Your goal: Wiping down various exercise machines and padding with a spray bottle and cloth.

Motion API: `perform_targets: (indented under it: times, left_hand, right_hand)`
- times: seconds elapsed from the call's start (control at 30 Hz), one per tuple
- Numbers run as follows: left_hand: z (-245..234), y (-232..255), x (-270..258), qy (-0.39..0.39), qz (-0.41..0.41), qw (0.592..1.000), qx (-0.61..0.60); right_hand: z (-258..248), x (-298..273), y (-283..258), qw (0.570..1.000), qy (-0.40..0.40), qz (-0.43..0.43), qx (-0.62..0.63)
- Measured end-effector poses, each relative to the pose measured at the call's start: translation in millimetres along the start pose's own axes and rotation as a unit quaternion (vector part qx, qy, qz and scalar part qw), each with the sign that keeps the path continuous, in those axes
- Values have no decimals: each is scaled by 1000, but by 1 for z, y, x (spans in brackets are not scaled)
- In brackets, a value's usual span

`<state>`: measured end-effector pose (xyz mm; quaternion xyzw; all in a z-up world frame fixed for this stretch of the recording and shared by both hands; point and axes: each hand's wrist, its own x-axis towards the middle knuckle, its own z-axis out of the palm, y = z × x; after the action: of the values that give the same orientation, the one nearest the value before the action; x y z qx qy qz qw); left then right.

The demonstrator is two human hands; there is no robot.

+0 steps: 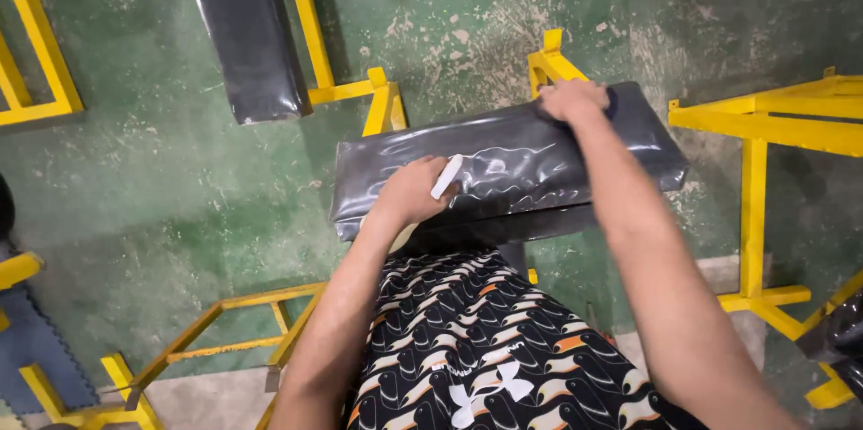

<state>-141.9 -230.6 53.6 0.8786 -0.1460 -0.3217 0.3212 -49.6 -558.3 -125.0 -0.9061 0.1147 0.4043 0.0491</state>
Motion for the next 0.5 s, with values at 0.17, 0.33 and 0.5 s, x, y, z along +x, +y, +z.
perform_targets:
  times: [0.17, 0.33, 0.5]
  left_hand:
    - [11, 1, 19, -8, 28, 1000, 2]
    - [22, 11, 45, -1, 81, 997, -19]
    - [24, 30, 66, -40, 87, 995, -35]
  right_hand:
    - [-30, -90, -80, 994, -10, -103, -47]
    - [18, -107, -49, 903, 133, -407, -30]
    - [-45, -99, 40, 981, 42, -188, -29]
